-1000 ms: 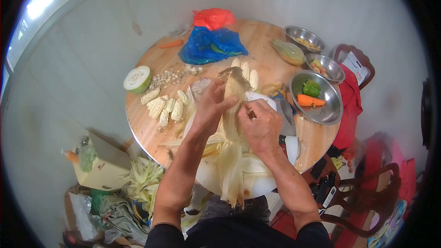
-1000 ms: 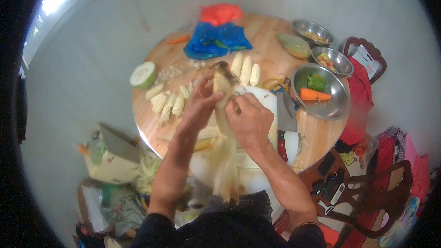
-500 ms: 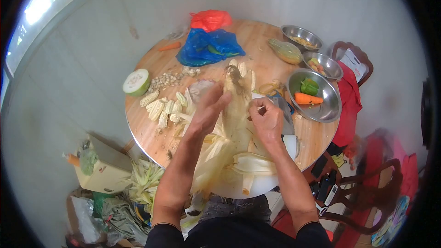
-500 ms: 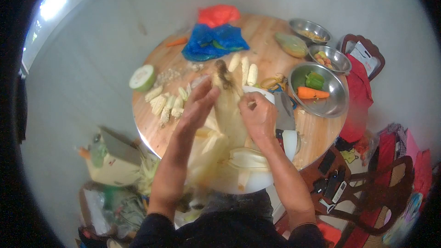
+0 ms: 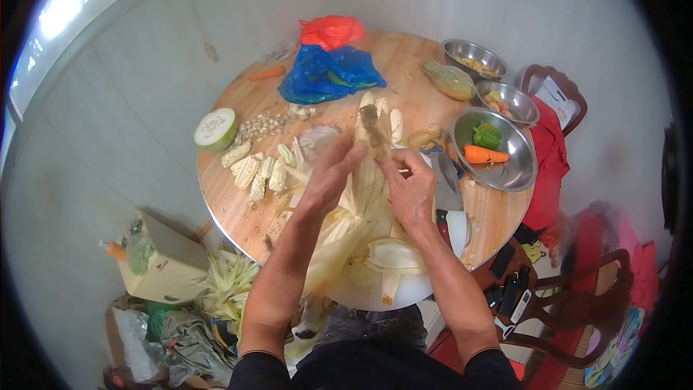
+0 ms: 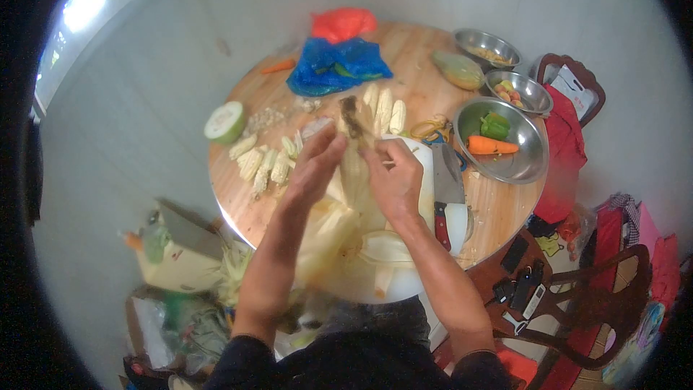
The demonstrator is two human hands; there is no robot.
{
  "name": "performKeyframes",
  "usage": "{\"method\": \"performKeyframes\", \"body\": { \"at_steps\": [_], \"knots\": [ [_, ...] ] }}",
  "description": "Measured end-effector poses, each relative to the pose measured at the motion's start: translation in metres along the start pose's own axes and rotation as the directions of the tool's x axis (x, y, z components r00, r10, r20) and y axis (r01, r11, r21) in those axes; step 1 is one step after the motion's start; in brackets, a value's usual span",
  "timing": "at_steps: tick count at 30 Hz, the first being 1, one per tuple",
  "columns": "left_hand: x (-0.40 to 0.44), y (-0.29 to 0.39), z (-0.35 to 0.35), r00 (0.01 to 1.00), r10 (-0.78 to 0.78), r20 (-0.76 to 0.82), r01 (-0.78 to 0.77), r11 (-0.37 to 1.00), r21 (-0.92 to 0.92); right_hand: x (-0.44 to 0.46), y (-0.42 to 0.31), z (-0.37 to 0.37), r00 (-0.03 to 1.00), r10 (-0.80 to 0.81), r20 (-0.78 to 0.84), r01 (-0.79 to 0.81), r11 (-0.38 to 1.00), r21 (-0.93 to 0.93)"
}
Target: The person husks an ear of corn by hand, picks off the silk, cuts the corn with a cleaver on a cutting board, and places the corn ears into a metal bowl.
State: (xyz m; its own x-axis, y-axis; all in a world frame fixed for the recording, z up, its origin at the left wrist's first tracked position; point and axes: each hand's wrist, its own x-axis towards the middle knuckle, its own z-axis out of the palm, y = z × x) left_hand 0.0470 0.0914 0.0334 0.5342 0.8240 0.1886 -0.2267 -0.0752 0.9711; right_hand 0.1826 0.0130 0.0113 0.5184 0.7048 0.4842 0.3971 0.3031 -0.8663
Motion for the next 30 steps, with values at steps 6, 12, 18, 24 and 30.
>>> {"method": "performKeyframes", "body": {
  "at_steps": [6,12,18,24,30],
  "knots": [
    [0.006,-0.012,-0.011,0.996,0.022,0.081,-0.013,0.993,-0.113,-0.002,0.008,0.005,0.992,0.126,-0.030,-0.123,0.987,0.106],
    [0.003,-0.012,0.003,0.966,0.255,-0.038,-0.237,0.937,0.257,-0.007,0.016,0.016,0.988,0.142,-0.058,-0.133,0.981,0.140],
    [0.021,-0.033,-0.059,0.979,0.044,-0.200,-0.105,0.946,-0.307,-0.038,0.030,-0.012,0.871,0.489,-0.035,-0.372,0.706,0.602],
    [0.021,-0.047,-0.044,0.988,0.000,-0.152,-0.068,0.894,-0.443,-0.045,0.022,0.004,0.945,0.302,-0.124,-0.139,0.715,0.685],
    [0.031,-0.058,-0.030,0.942,-0.083,-0.326,-0.065,0.905,-0.421,-0.037,0.047,0.016,0.907,0.360,0.218,-0.346,0.346,0.872]
  ]
}}
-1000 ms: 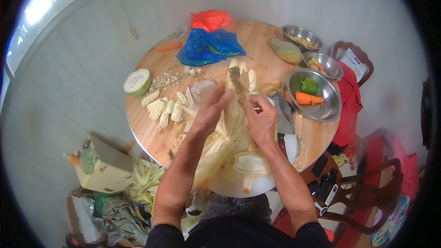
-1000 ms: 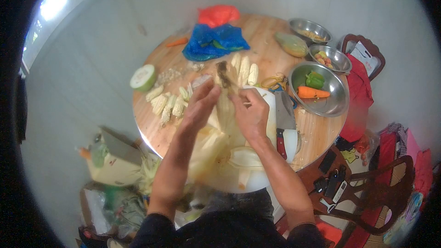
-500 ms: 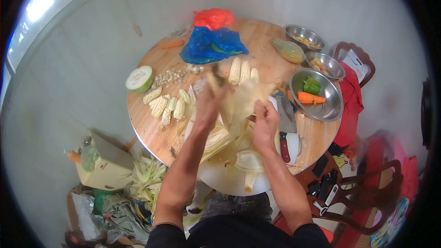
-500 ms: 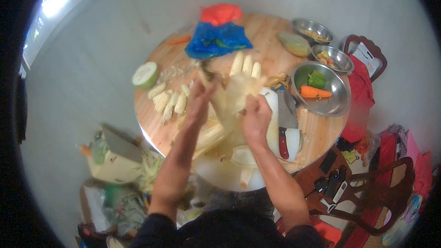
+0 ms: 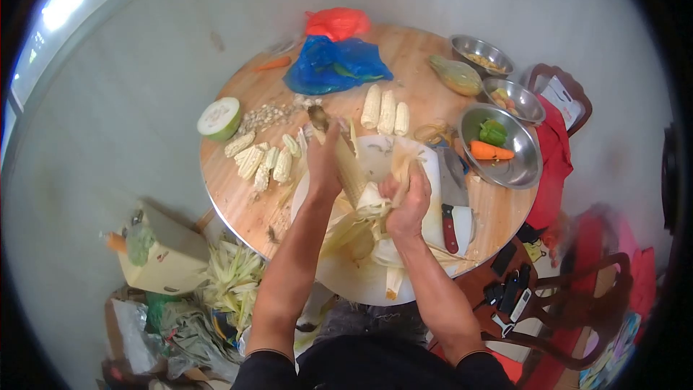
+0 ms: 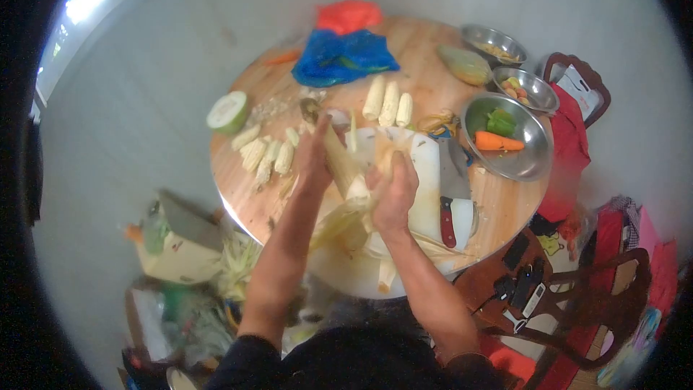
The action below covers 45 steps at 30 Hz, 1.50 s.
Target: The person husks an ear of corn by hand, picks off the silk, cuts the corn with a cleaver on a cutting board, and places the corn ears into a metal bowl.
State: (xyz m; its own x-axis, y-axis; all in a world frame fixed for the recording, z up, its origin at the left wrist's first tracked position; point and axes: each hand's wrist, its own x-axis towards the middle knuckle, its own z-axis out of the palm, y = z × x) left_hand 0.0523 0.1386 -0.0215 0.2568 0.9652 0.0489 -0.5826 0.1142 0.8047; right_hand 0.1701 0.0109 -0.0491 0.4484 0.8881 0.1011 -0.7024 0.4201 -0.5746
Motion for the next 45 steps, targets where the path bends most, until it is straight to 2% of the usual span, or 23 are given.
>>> {"method": "performKeyframes", "body": {
  "at_steps": [1,2,3,4,6,7,9,10,12,16,17,18,22,25,30,32,36,38,41,42,43,44,45],
  "knots": [
    [0.003,-0.001,-0.002,0.995,0.061,-0.076,-0.046,0.980,0.194,-0.005,0.008,-0.005,1.000,0.009,0.001,-0.009,1.000,-0.001],
    [0.008,0.001,-0.005,0.995,0.062,-0.084,-0.044,0.980,0.195,-0.013,0.017,-0.010,0.982,-0.191,0.011,0.163,0.806,-0.568],
    [0.015,0.001,-0.012,0.993,0.031,-0.112,-0.005,0.974,0.225,-0.023,0.023,-0.015,0.930,-0.341,0.134,0.242,0.299,-0.923],
    [0.022,-0.001,-0.021,0.990,-0.001,-0.139,0.036,0.967,0.254,-0.037,0.025,-0.020,0.933,-0.336,0.132,0.238,0.299,-0.924],
    [0.036,-0.009,-0.039,0.985,-0.053,-0.163,0.084,0.978,0.193,-0.063,0.020,-0.026,0.777,-0.428,0.462,0.503,-0.018,-0.864],
    [0.039,-0.011,-0.041,0.979,-0.104,-0.176,0.129,0.983,0.133,-0.070,0.018,-0.022,0.777,-0.423,0.466,0.505,-0.021,-0.863],
    [0.040,-0.016,-0.043,0.968,-0.150,-0.199,0.177,0.977,0.123,-0.085,0.018,-0.011,0.919,-0.339,0.202,0.346,0.443,-0.827],
    [0.040,-0.019,-0.041,0.956,-0.194,-0.219,0.222,0.969,0.108,-0.088,0.021,-0.019,0.919,-0.342,0.197,0.342,0.441,-0.830],
    [0.040,-0.023,-0.037,0.961,-0.184,-0.205,0.204,0.976,0.080,-0.090,0.028,-0.035,0.813,-0.451,0.369,0.438,0.055,-0.897],
    [0.037,-0.013,-0.029,0.987,-0.138,-0.084,0.139,0.990,0.011,-0.092,0.025,-0.043,0.788,-0.443,0.428,0.444,-0.075,-0.893],
    [0.032,-0.009,-0.027,0.987,-0.135,-0.087,0.137,0.990,0.017,-0.091,0.019,-0.044,0.948,-0.244,0.203,0.304,0.507,-0.807],
    [0.025,-0.002,-0.019,0.998,-0.065,-0.014,0.065,0.998,0.006,-0.089,0.012,-0.044,0.991,0.078,0.109,-0.019,0.886,-0.464],
    [0.011,0.014,-0.012,0.987,0.083,0.139,-0.080,0.996,-0.028,-0.081,-0.032,-0.026,0.963,0.215,0.165,-0.126,0.894,-0.429],
    [0.013,0.018,-0.013,0.961,0.162,0.223,-0.154,0.987,-0.053,-0.063,-0.071,-0.017,0.910,0.275,0.311,-0.031,0.791,-0.610],
    [0.004,0.023,-0.005,0.970,0.161,0.180,-0.147,0.985,-0.086,-0.031,-0.113,-0.005,0.887,0.356,0.294,-0.039,0.692,-0.721],
    [0.005,0.028,-0.006,0.974,0.165,0.153,-0.149,0.983,-0.109,-0.022,-0.120,-0.007,0.885,0.398,0.243,0.044,0.447,-0.893],
    [-0.002,0.032,0.003,0.971,0.185,0.153,-0.178,0.982,-0.058,-0.017,-0.106,0.008,0.918,0.314,0.244,0.103,0.406,-0.908],
    [-0.007,0.033,0.012,0.963,0.204,0.179,-0.205,0.979,-0.010,-0.026,-0.079,0.041,0.930,0.161,0.331,0.327,0.053,-0.943],
    [-0.019,0.038,0.027,0.954,0.236,0.185,-0.251,0.966,0.061,-0.019,-0.046,0.056,0.908,0.061,0.414,0.417,-0.050,-0.908],
    [-0.025,0.045,0.032,0.935,0.252,0.248,-0.243,0.968,-0.068,-0.014,-0.041,0.053,0.911,0.054,0.408,0.410,-0.050,-0.911],
    [-0.029,0.051,0.036,0.911,0.275,0.308,-0.222,0.955,-0.196,-0.008,-0.036,0.050,0.921,0.147,0.361,0.370,-0.040,-0.928],
    [-0.033,0.058,0.039,0.910,0.271,0.315,-0.217,0.957,-0.194,-0.005,-0.035,0.048,0.919,0.240,0.313,0.330,-0.033,-0.943],
    [-0.036,0.064,0.039,0.931,0.262,0.254,-0.211,0.954,-0.212,-0.005,-0.036,0.048,0.920,0.235,0.312,0.329,-0.033,-0.944]
  ]
}}
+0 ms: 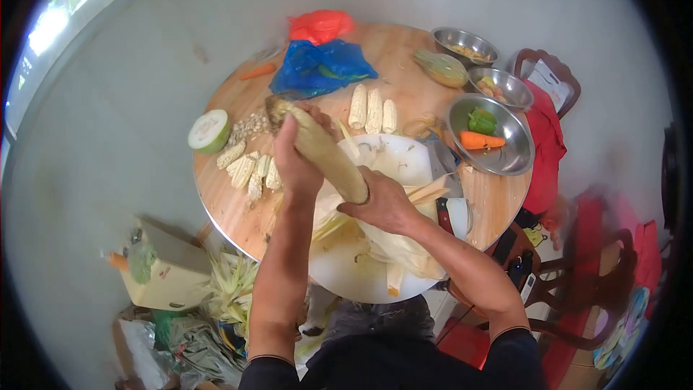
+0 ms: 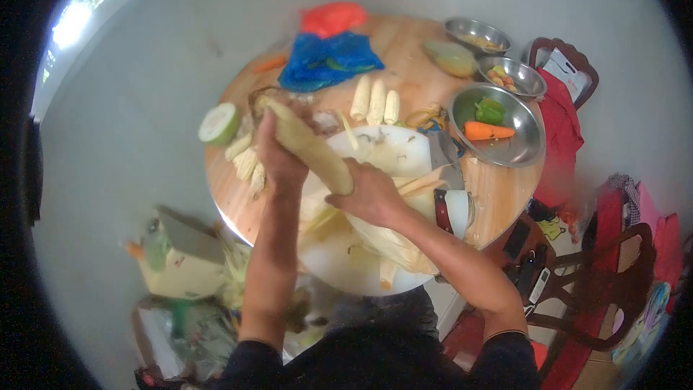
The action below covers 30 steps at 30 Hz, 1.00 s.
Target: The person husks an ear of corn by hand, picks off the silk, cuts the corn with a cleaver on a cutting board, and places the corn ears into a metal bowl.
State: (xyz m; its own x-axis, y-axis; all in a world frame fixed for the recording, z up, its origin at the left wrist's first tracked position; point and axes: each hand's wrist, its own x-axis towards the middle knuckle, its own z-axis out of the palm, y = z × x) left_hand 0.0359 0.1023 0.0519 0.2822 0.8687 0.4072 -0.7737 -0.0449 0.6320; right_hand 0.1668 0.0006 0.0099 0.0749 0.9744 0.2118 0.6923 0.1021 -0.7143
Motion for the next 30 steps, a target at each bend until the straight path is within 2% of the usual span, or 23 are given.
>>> {"method": "performKeyframes", "body": {
  "at_steps": [1,2,3,5,6,9,12,15,16,18,19,21,23,25,30],
  "knots": [
    [0.000,0.005,-0.001,0.998,0.002,-0.069,-0.003,1.000,-0.018,-0.001,0.000,-0.002,0.998,0.002,0.067,-0.005,0.999,0.045],
    [0.006,0.004,-0.010,0.997,0.055,-0.059,-0.058,0.997,-0.050,-0.002,0.001,-0.003,0.991,0.001,0.136,-0.014,0.996,0.090],
    [0.010,0.005,-0.016,0.997,0.051,-0.061,-0.054,0.997,-0.050,-0.001,0.003,-0.002,0.991,0.005,0.137,-0.018,0.996,0.091],
    [0.014,0.003,-0.026,0.982,0.072,-0.176,-0.106,0.977,-0.187,-0.002,0.011,0.002,0.988,0.048,0.147,-0.072,0.983,0.167],
    [0.015,0.002,-0.032,0.990,0.065,-0.122,-0.090,0.973,-0.213,-0.002,0.017,0.006,0.988,0.052,0.147,-0.076,0.983,0.166],
    [0.015,-0.005,-0.042,0.986,0.077,-0.147,-0.106,0.975,-0.198,-0.001,0.024,0.015,0.993,0.058,0.104,-0.076,0.982,0.172],
    [0.014,-0.010,-0.056,0.976,0.046,-0.215,-0.087,0.979,-0.186,-0.005,0.015,0.013,0.979,0.136,0.153,-0.175,0.944,0.279],
    [0.013,-0.021,-0.071,0.988,0.024,-0.156,-0.042,0.993,-0.114,-0.005,0.009,0.016,0.974,0.185,0.130,-0.219,0.913,0.344],
    [0.006,-0.019,-0.056,0.988,0.028,-0.154,-0.045,0.993,-0.111,-0.005,0.008,0.017,0.978,0.190,0.090,-0.210,0.916,0.343],
    [-0.011,-0.023,-0.029,0.919,-0.311,-0.241,0.215,0.910,-0.355,-0.003,0.009,0.018,0.980,0.195,0.052,-0.200,0.917,0.346],
    [-0.013,-0.025,-0.034,0.917,-0.313,-0.246,0.216,0.910,-0.354,-0.001,0.011,0.019,0.982,0.177,0.062,-0.188,0.918,0.349],
    [-0.014,-0.034,-0.044,0.947,-0.270,-0.175,0.244,0.957,-0.156,0.001,0.012,0.017,0.983,0.168,0.077,-0.184,0.920,0.345],
    [-0.013,-0.037,-0.047,0.956,-0.218,-0.197,0.199,0.974,-0.108,0.004,0.008,0.010,0.964,0.169,0.206,-0.228,0.924,0.307],
    [-0.015,-0.033,-0.034,0.970,-0.086,-0.227,0.124,0.979,0.159,0.007,0.010,0.013,0.967,0.198,0.160,-0.238,0.927,0.290],
    [-0.018,-0.036,-0.033,0.957,-0.029,-0.289,0.086,0.978,0.188,0.018,0.029,0.036,0.961,0.260,0.097,-0.275,0.940,0.203]
  ]
}}
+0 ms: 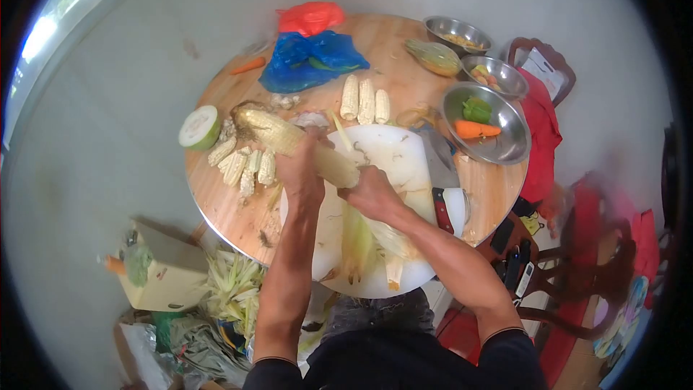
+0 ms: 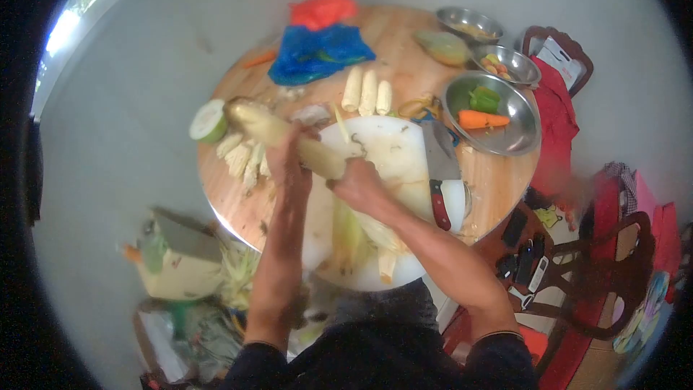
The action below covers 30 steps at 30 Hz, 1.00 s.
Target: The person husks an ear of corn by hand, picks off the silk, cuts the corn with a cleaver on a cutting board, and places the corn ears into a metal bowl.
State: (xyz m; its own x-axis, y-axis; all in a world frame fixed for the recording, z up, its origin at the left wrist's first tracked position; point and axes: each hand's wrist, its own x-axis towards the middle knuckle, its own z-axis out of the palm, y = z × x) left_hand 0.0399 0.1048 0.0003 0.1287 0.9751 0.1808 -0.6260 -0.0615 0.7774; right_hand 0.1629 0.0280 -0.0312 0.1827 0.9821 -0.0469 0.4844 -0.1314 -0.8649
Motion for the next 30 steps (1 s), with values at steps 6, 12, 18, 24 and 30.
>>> {"method": "performKeyframes", "body": {
  "at_steps": [6,12,18,24,30],
  "knots": [
    [0.000,-0.011,-0.002,0.971,0.230,0.068,-0.238,0.959,0.151,0.013,-0.005,0.004,0.988,0.158,0.005,-0.155,0.976,-0.152],
    [0.015,0.002,-0.004,1.000,0.023,0.004,-0.023,0.997,0.075,0.012,0.004,0.005,0.998,-0.045,-0.041,0.037,0.984,-0.173],
    [0.036,-0.012,-0.031,0.932,-0.349,0.098,0.362,0.880,-0.309,-0.017,-0.021,-0.005,0.980,-0.194,-0.041,0.191,0.979,-0.066],
    [0.043,-0.011,-0.048,0.873,-0.480,0.083,0.461,0.759,-0.461,-0.036,-0.037,-0.012,0.931,-0.361,-0.056,0.362,0.932,0.011],
    [0.047,-0.008,-0.062,0.908,-0.398,0.131,0.413,0.800,-0.435,-0.062,-0.040,-0.004,0.878,-0.465,0.112,0.446,0.881,0.157]
  ]
}}
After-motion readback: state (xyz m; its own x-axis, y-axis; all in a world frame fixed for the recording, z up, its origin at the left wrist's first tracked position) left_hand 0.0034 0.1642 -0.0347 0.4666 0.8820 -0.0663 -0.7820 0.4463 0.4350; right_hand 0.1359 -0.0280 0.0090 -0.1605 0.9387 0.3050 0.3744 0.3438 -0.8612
